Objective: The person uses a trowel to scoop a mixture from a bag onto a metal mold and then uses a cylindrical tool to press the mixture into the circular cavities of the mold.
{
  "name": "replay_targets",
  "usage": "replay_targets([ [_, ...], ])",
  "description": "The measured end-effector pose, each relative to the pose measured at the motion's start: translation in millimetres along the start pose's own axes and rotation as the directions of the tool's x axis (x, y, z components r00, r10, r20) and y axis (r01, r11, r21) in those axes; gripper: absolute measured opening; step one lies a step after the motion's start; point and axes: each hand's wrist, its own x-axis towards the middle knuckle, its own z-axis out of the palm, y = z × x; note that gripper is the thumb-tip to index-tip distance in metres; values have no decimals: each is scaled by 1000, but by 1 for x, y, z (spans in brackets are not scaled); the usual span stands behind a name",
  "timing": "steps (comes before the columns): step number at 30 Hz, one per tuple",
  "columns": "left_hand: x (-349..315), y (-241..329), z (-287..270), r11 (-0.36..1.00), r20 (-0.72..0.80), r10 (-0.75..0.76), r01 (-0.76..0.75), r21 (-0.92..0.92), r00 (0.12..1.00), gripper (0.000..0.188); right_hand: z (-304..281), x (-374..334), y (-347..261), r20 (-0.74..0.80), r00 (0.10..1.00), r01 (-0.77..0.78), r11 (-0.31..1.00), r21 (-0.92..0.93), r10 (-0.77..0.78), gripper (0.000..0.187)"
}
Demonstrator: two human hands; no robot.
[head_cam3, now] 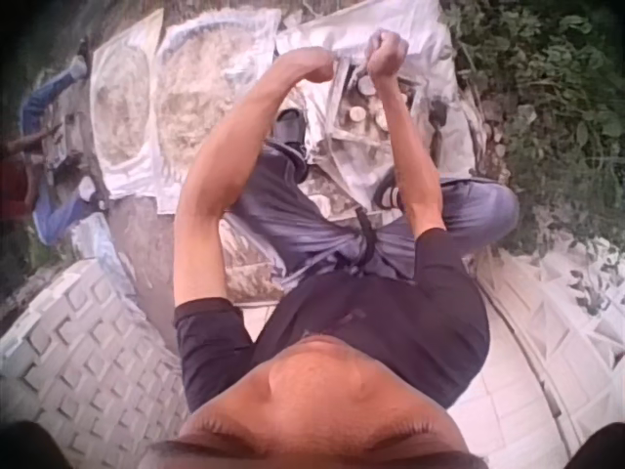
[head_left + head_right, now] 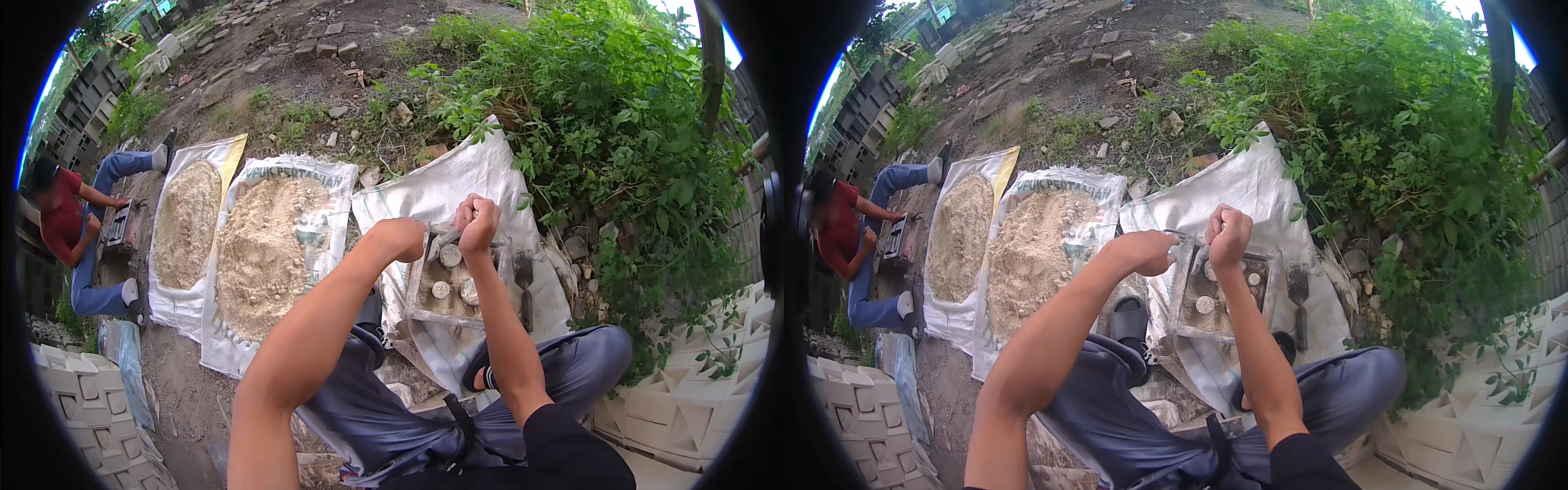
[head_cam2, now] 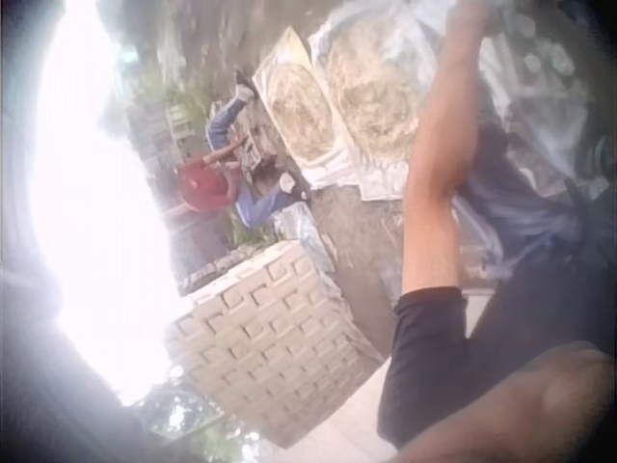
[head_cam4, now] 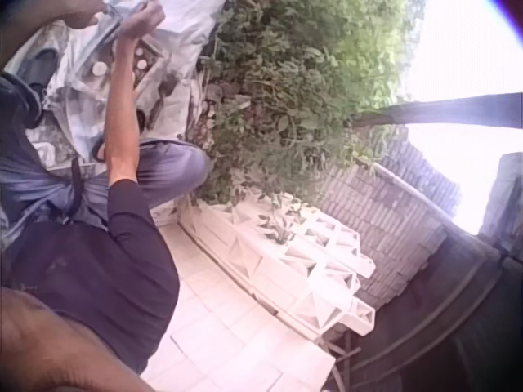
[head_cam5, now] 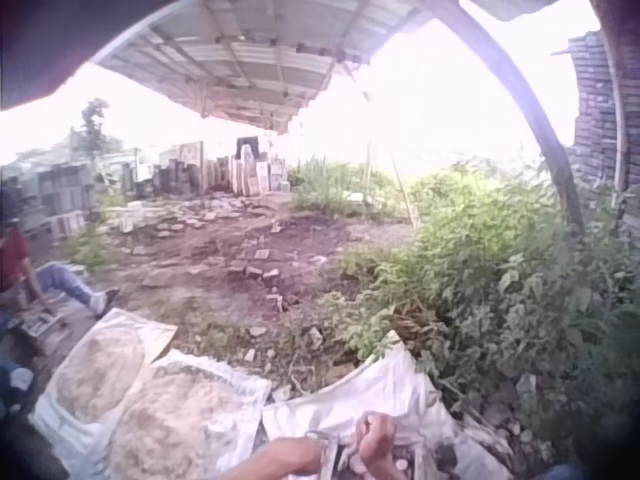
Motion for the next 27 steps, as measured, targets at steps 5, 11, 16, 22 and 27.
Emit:
replay_targets([
  [5, 6, 1, 0, 1000, 56, -4, 3, 26, 998, 46, -4, -9, 14, 195, 981, 27, 986, -163, 6, 38],
  [11, 7, 3, 3, 999, 2, 37, -37, 20, 999, 45, -15, -27, 11, 76, 997, 14, 999, -43, -10, 39],
  [16, 5, -6, 16, 999, -30, 39, -39, -10, 999, 45, -5, -57, -14, 77, 993, -98, 994, 39, 95, 40],
  [22, 9, 3, 11, 999, 58, 21, -24, 46, 998, 46, -4, -69, 10, 8, 996, -83, 983, -165, 85, 38],
  [27, 4, 12, 2, 998, 14, 54, -55, 17, 998, 47, -17, -98, 2, 107, 993, -28, 987, -160, 46, 39],
])
